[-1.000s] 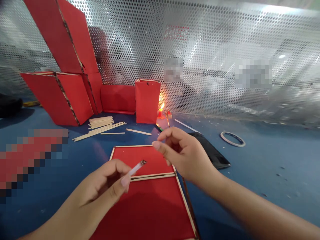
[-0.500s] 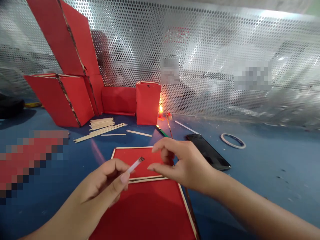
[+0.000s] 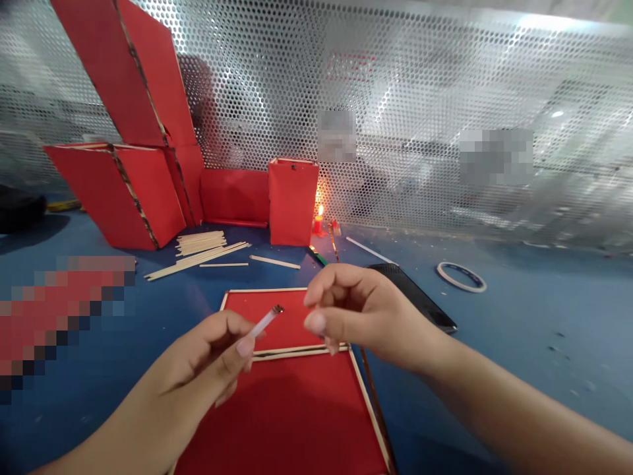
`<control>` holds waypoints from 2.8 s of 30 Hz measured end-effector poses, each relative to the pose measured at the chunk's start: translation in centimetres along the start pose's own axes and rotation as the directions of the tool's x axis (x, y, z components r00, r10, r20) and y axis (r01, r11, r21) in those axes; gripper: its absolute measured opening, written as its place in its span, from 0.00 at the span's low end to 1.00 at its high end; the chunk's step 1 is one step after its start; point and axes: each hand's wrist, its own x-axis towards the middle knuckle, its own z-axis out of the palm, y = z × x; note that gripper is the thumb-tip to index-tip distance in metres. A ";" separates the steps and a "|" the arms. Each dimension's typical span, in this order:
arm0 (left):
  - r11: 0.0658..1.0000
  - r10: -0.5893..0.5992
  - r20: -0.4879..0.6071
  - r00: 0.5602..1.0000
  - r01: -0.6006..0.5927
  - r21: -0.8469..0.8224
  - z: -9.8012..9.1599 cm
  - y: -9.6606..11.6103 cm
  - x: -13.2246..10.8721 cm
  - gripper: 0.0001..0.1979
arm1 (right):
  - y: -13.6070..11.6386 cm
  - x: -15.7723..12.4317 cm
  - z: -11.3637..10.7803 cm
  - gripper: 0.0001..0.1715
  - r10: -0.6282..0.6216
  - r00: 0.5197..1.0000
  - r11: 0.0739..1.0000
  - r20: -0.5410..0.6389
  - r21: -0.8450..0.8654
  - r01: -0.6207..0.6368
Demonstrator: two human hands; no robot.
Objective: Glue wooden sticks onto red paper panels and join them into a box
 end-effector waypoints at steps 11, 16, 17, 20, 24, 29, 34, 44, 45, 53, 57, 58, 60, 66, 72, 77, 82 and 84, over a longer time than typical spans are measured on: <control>0.998 0.052 0.044 0.998 -0.054 0.043 0.6 0.4 -0.4 0.19 | -0.2 0.4 0.3 0.18 -0.049 0.952 0.995 -0.303 -0.100 0.019; 1.000 -0.017 0.001 1.000 0.017 0.019 0.2 0.4 -0.1 0.21 | -0.5 -0.1 -0.1 0.15 0.063 0.998 0.987 0.015 0.149 -0.065; 1.000 -0.024 -0.004 1.000 0.024 0.005 0.1 0.4 -0.1 0.21 | -0.4 -0.2 -0.1 0.14 0.060 0.997 0.998 0.042 0.024 -0.061; 1.000 -0.003 0.010 1.000 0.003 -0.014 0.2 0.5 -0.1 0.20 | -0.1 -0.2 0.0 0.13 -0.017 0.999 0.889 -0.031 -0.458 0.001; 0.999 0.041 0.026 0.999 -0.042 0.034 0.5 0.6 -0.3 0.20 | 0.3 0.3 0.4 0.16 -0.122 0.960 0.831 -0.252 -0.555 -0.040; 0.997 0.019 0.003 1.000 -0.019 0.075 0.3 0.5 -0.4 0.21 | -0.2 0.5 0.3 0.19 -0.012 0.974 0.977 -0.228 0.203 0.060; 0.999 -0.024 -0.056 0.998 0.026 0.038 0.2 0.7 -0.2 0.21 | -0.6 -0.1 0.0 0.17 0.048 0.999 0.999 0.021 0.012 -0.048; 1.000 0.002 -0.017 1.000 -0.002 0.030 0.3 0.9 -0.5 0.20 | 0.2 0.5 0.8 0.20 -0.178 0.929 0.951 -0.326 -0.299 0.077; 0.999 -0.007 -0.033 0.999 0.008 0.031 0.3 0.8 -0.5 0.21 | 0.0 0.5 0.8 0.21 -0.138 0.938 0.985 -0.317 -0.141 0.097; 0.997 0.001 -0.097 0.995 -0.008 -0.074 0.2 0.4 -0.1 0.20 | -0.2 -0.3 0.2 0.20 0.077 0.997 0.990 0.001 0.117 -0.076; 0.999 -0.014 -0.104 0.994 0.010 -0.042 0.3 0.8 -0.3 0.20 | 0.3 0.1 0.2 0.16 0.073 0.992 0.988 -0.102 -0.128 -0.086; 0.999 -0.018 -0.096 0.995 0.015 -0.035 0.4 0.8 -0.4 0.20 | 0.4 0.3 0.3 0.17 0.073 0.991 0.990 -0.111 -0.114 -0.086; 0.999 -0.016 -0.074 0.997 0.013 -0.042 0.4 0.5 -0.3 0.21 | 0.5 0.5 0.4 0.18 0.079 0.991 0.997 -0.111 0.002 -0.079; 0.957 -0.021 -0.060 0.998 0.003 -0.290 0.1 -0.3 0.1 0.16 | 0.9 0.4 0.8 0.17 0.197 0.976 0.897 -0.095 0.419 -0.140; 0.905 -0.087 0.020 0.996 0.087 -0.417 0.2 0.5 -0.1 0.13 | 1.0 -0.6 2.7 0.18 0.247 0.968 0.771 0.050 0.595 -0.227; 0.949 -0.033 -0.005 0.999 0.030 -0.314 0.4 0.5 -0.2 0.11 | 0.9 -1.3 3.7 0.23 0.243 0.959 0.740 0.143 0.612 -0.279; 0.984 0.043 0.013 0.999 -0.041 -0.173 0.4 0.3 -0.2 0.15 | 0.8 -1.4 4.3 0.42 0.324 0.933 0.728 0.154 0.590 -0.350; 0.991 0.080 0.013 0.997 -0.078 -0.111 0.4 0.1 -0.2 0.18 | 0.7 -1.4 4.6 0.45 0.354 0.925 0.715 0.141 0.597 -0.365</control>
